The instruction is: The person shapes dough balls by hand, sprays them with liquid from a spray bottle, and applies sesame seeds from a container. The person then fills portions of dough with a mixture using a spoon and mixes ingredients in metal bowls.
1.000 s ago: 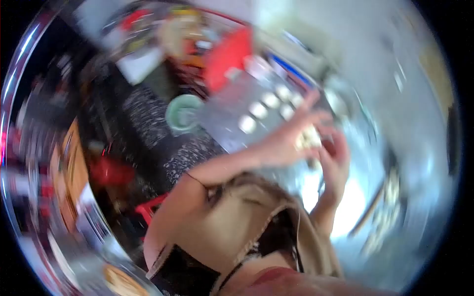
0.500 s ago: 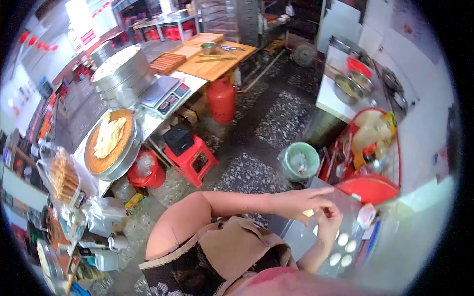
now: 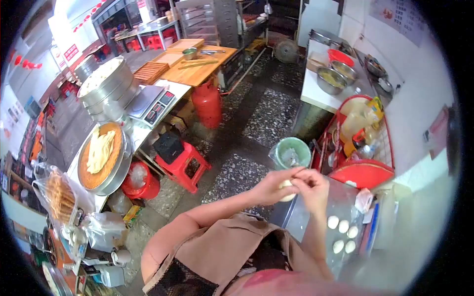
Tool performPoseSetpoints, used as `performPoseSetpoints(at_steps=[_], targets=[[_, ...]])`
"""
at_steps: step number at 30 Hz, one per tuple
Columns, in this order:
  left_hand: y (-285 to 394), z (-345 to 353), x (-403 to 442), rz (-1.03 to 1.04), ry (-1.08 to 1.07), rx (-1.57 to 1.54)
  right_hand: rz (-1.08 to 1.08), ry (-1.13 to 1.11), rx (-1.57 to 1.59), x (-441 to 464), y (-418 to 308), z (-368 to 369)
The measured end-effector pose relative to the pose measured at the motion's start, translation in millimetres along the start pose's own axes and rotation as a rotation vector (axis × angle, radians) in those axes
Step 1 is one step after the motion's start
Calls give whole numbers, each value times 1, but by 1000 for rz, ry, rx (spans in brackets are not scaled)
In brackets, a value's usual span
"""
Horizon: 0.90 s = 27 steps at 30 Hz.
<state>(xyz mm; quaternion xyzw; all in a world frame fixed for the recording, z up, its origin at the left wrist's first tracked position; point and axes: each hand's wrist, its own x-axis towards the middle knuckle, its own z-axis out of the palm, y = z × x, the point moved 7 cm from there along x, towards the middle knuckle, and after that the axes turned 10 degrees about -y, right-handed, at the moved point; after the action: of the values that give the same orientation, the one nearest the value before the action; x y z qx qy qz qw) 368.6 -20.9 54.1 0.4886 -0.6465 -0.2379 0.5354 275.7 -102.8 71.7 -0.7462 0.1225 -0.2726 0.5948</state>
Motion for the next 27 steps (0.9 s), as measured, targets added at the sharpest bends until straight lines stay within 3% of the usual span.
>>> performPoseSetpoints(at_steps=[1,3,5,6,7,9,13,15,16,17,18,19,20,21,23,25,27], targets=[[7,-3,5,19,24,-10,-68,27,296,-2,2,-7],[12,-8,13,-70,79,-191,-112,144,348,-12,9,-28],[25,-19,22,56,203,-190,-160,9,326,-12,-7,-4],[29,-22,26,97,199,-183,-99,-175,455,-15,5,10],[35,-23,27,136,197,-174,-84,-97,594,-17,11,19],[40,-21,28,149,247,-195,-155,-50,310,-18,15,19],[37,-30,30,158,436,-252,-169,12,468,-17,9,28],[32,-33,34,247,522,-360,-239,-76,942,-14,7,39],[32,-30,44,311,523,-446,-99,-24,1135,-11,18,41],[30,-24,55,301,501,-391,-118,35,1269,-6,16,37],[40,-21,66,219,468,-152,-142,200,1160,2,12,24],[41,-14,78,337,432,-52,-129,322,1200,9,16,8],[41,-8,91,463,372,-120,-187,306,1168,15,4,-5],[53,-8,91,466,435,-77,-255,273,1081,17,-5,-17],[52,9,95,352,323,101,-152,330,1002,11,-9,-26],[29,20,104,237,277,-52,-171,427,1013,3,-3,-29],[35,17,105,239,346,-83,-96,387,1147,2,2,-28]])
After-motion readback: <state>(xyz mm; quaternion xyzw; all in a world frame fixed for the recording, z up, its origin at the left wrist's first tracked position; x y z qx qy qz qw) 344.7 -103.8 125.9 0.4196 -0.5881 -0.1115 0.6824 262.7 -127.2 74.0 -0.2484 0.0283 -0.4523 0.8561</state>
